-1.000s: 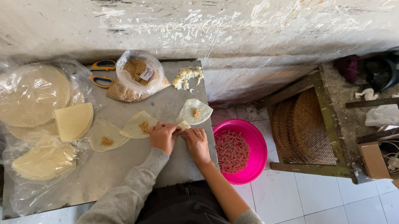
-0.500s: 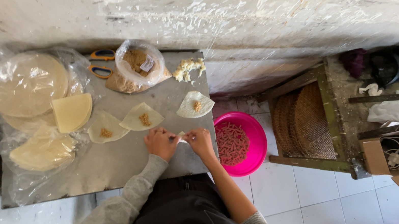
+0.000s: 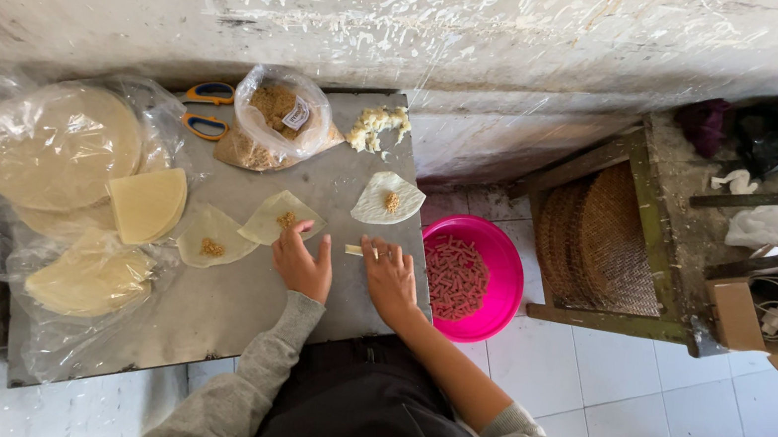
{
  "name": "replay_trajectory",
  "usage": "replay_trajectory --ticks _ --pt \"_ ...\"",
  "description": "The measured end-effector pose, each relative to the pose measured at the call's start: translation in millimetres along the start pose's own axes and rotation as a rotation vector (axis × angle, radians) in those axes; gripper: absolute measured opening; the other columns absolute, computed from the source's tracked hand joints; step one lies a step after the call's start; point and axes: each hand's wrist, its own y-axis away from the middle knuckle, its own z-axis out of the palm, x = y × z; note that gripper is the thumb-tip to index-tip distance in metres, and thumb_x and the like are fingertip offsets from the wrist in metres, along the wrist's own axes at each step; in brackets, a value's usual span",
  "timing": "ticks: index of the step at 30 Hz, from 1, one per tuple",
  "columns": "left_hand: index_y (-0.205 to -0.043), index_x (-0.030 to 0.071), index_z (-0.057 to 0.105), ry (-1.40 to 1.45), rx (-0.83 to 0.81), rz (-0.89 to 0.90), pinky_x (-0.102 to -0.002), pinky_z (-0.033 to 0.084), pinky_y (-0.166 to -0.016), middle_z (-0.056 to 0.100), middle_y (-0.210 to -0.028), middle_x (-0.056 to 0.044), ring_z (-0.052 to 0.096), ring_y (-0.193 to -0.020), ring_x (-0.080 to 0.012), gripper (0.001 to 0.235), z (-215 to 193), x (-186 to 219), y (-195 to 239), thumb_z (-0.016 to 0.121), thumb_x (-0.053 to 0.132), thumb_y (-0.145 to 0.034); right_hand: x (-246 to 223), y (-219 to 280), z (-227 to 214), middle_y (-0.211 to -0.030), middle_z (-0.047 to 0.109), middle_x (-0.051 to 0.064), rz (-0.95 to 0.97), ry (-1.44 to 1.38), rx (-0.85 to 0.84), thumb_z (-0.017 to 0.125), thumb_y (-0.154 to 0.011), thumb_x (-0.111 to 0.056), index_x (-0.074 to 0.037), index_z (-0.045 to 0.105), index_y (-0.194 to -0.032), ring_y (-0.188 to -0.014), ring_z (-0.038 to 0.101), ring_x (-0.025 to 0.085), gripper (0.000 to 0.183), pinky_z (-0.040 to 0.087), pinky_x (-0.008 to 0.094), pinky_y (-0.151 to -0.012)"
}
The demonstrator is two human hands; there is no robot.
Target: The person arranges triangular wrappers on a metal table, places a small amount of filling onto each, and folds them into sealed packets. The person handles the wrappers and filling by hand, working sequentially to create a row of finished items.
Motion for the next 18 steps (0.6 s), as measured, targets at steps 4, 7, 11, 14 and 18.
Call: replay_trajectory --ticks 4,7,11,14,18 --pt "-0.122 0.011 0.061 -0.008 0.003 0.005 -0.051 0.040 -0.099 0.065 -0.117 -0.006 0.054 -0.115 -0.0335 0.040 -7.6 4.0 -5.1 0.077 0.023 -0.087 18.6 -11.2 5.0 -0.136 0.058 0.008 -0.014 -0.167 -0.004 0.061 -0.081 -0.004 -0.013 0.054 -0.147 -0.118 0.052 0.030 0.066 0.043 0.043 -0.092" --pt "-0.119 0.010 0.061 -0.015 0.019 0.004 -0.052 0.040 -0.099 0.065 -0.115 -0.006 0.055 -0.114 -0.0332 0.039 -7.5 3.4 -5.9 0.077 0.020 -0.085 26.9 -13.4 2.3 -0.135 0.059 0.008 0.023 -0.432 -0.003 0.064 -0.076 -0.002 -0.015 0.054 -0.147 -0.122 0.050 0.033 0.073 0.039 0.045 -0.098" --pt "-0.120 0.011 0.061 0.056 -0.032 0.056 -0.047 0.045 -0.097 0.066 -0.113 -0.005 0.059 -0.110 -0.0307 0.035 4.7 -8.9 -13.9 0.075 0.017 -0.088 25.2 -21.0 -0.8 -0.117 0.069 0.002 0.060 -0.626 -0.005 0.072 -0.084 -0.016 -0.017 0.058 -0.142 -0.120 0.055 0.028 0.060 0.035 0.046 -0.100" --pt "-0.121 0.011 0.060 0.062 -0.220 0.062 -0.045 0.048 -0.093 0.067 -0.109 -0.005 0.062 -0.103 -0.0290 0.036 35.6 -11.3 -27.4 0.075 0.020 -0.089 40.2 -16.8 -5.7 -0.104 0.073 0.000 0.098 -0.665 0.038 0.076 -0.085 -0.019 -0.014 0.059 -0.136 -0.112 0.059 0.027 0.054 0.035 0.048 -0.100" --pt "-0.113 0.006 0.058 -0.278 -0.250 0.153 -0.047 0.048 -0.085 0.064 -0.110 -0.012 0.059 -0.100 -0.0346 0.044 72.8 0.4 -37.8 0.081 0.030 -0.083 107.5 26.3 -10.7 -0.095 0.077 0.005 0.370 -0.648 0.176 0.079 -0.086 -0.034 -0.012 0.062 -0.121 -0.088 0.071 0.025 0.045 0.052 0.045 -0.081"
